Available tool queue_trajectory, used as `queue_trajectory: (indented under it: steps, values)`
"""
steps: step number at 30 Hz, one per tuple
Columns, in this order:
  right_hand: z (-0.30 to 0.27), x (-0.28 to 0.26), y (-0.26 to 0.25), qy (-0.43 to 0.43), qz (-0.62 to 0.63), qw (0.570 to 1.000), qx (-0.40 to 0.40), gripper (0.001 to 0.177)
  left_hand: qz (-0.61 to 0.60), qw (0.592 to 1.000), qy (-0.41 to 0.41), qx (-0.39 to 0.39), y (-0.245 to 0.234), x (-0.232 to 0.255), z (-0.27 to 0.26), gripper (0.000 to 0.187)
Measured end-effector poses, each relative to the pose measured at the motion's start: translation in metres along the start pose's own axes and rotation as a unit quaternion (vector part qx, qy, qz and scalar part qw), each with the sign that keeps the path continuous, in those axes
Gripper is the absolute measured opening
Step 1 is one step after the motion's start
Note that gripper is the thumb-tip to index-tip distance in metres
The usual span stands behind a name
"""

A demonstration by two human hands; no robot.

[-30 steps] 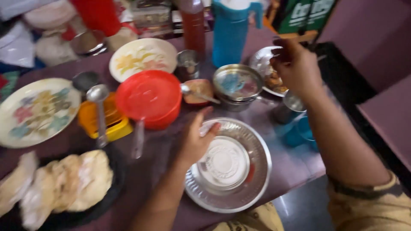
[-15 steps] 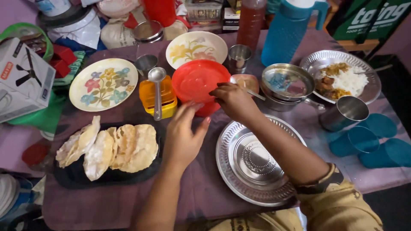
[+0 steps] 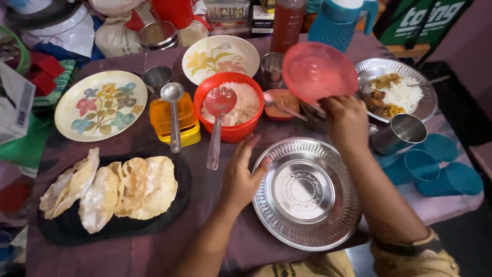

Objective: The person serves rice, curry, and various side dishes onto a plate.

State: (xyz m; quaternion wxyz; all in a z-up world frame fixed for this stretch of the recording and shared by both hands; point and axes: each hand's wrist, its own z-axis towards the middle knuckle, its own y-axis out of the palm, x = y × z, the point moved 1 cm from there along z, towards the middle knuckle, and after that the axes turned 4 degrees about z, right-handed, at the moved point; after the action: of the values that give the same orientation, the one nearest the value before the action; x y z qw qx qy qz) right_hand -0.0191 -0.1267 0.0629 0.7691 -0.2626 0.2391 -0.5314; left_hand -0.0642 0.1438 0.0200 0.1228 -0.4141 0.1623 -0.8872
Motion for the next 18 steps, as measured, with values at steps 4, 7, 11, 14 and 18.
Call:
queue_trajectory:
  steps: [4, 7, 11, 14, 18]
  values:
    - [-0.03, 0.034, 0.01, 0.055, -0.033, 0.997, -0.042, 0.019, 0.024, 1.0, -0.009, 0.014, 0.011, -0.037, -0.006, 0.043]
    - [-0.036, 0.043, 0.01, 0.062, -0.033, 0.996, -0.05, 0.018, 0.049, 0.998, -0.028, 0.01, 0.011, -0.05, -0.007, 0.037]
    - [-0.019, 0.013, 0.006, 0.056, 0.02, 0.997, -0.056, 0.024, 0.086, 0.994, -0.039, 0.055, 0.01, -0.076, -0.013, 0.029]
    - [-0.007, -0.028, 0.019, 0.029, 0.09, 0.991, -0.099, 0.029, 0.112, 0.987, -0.05, 0.101, 0.012, -0.102, -0.017, 0.023]
    - [0.02, -0.103, 0.003, -0.069, 0.219, 0.958, -0.172, 0.037, 0.163, 0.972, -0.017, 0.169, 0.007, -0.122, -0.018, 0.018]
